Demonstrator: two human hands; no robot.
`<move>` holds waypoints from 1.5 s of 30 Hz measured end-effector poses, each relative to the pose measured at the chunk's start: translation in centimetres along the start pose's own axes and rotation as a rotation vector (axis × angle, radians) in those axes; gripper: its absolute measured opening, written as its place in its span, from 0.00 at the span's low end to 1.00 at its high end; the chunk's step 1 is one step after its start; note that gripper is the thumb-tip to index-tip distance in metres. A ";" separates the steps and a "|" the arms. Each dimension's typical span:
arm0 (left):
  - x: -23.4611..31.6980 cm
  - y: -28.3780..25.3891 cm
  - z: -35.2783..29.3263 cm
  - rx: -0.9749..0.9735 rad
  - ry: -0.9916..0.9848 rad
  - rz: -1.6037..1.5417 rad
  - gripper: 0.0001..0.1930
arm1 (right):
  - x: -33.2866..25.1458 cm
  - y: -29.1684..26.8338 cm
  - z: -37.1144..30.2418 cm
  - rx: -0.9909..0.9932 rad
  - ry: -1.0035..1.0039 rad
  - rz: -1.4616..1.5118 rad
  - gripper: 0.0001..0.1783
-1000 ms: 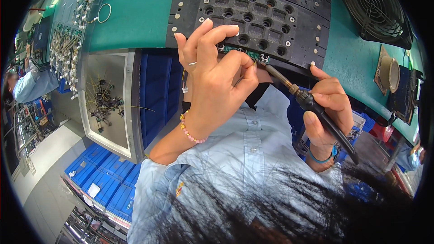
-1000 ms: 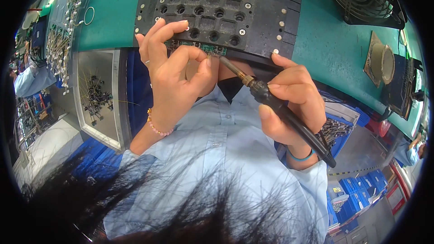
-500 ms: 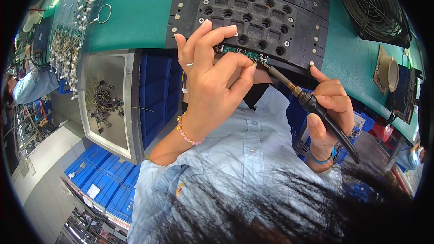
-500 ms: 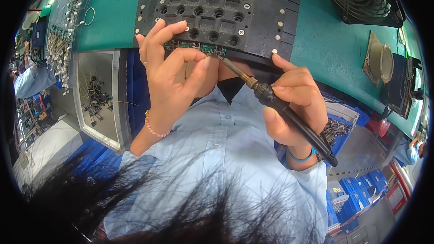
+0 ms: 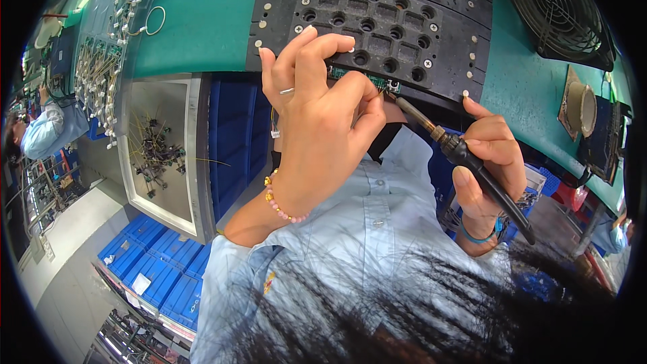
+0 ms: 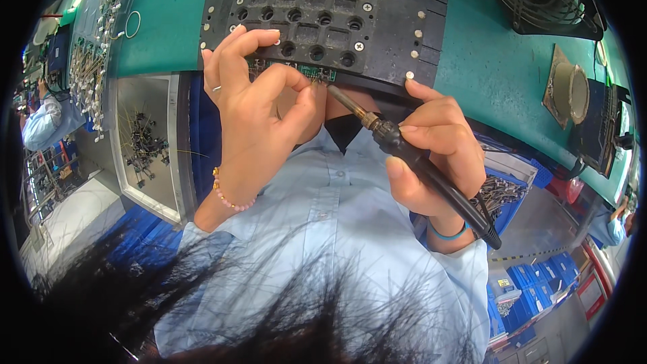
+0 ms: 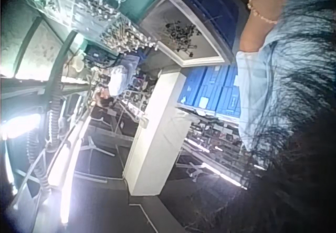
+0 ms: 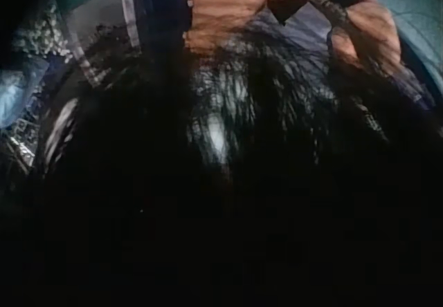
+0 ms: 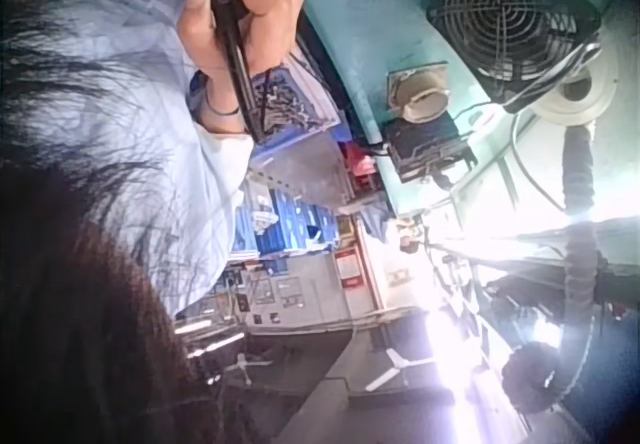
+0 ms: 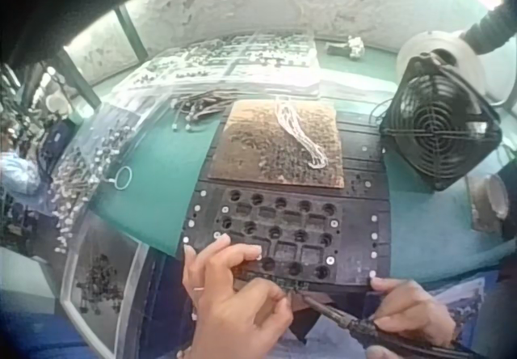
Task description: The person attaches wire harnesses to circuit boards secured in a fixture by soldering them with a soldering iron, then picks up another circuit board from a tray.
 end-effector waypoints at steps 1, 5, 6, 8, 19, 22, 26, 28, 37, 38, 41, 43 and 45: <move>0.1 0.0 0.0 0.000 0.007 0.006 0.08 | 0.0 0.0 0.0 -0.006 0.004 -0.006 0.15; 0.3 -0.1 0.1 0.001 0.029 0.023 0.08 | -0.1 0.0 0.1 -0.024 0.015 -0.022 0.15; 0.3 -0.1 0.1 -0.003 0.023 0.022 0.08 | -0.1 0.1 0.2 -0.026 0.015 -0.026 0.15; 0.3 -0.1 0.1 -0.012 0.011 0.020 0.08 | -0.1 0.2 0.2 -0.030 0.018 -0.033 0.15; 0.7 0.1 0.1 -0.036 0.075 0.026 0.08 | -0.1 -0.6 -0.1 0.099 -0.002 0.033 0.14; 0.5 -0.1 0.1 -0.005 0.037 0.045 0.08 | 0.0 -0.2 -0.1 0.025 0.008 0.041 0.14; 0.1 -0.3 0.0 -0.016 0.035 0.032 0.07 | 0.0 -0.4 0.0 0.030 0.009 0.058 0.14; -0.2 -0.3 0.1 -0.032 0.043 0.016 0.07 | 0.1 -0.4 -0.1 0.039 0.016 0.068 0.14; -0.1 -0.1 -0.1 -0.021 0.033 0.006 0.06 | 0.1 -0.4 -0.3 0.046 0.015 0.069 0.14; 0.0 0.0 -0.1 -0.024 0.024 0.013 0.06 | 0.1 -0.4 -0.2 0.042 0.014 0.065 0.14; 0.2 -0.1 0.0 -0.033 0.012 0.023 0.07 | 0.1 -0.3 -0.2 0.029 0.011 0.052 0.14; 0.3 -0.1 0.1 -0.048 0.009 0.034 0.07 | 0.0 -0.2 -0.2 0.014 0.004 0.037 0.14; 0.4 -0.1 0.1 -0.057 0.007 0.038 0.07 | 0.0 -0.2 -0.2 0.005 0.002 0.029 0.13</move>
Point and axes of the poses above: each hand's wrist, its own z-axis towards the middle knuckle, its own y-axis out of the palm, x = y × z, the point moved 6 cm from there along z, towards the middle knuckle, and after that the axes turned 12 degrees about -y, right-handed, at the moved point
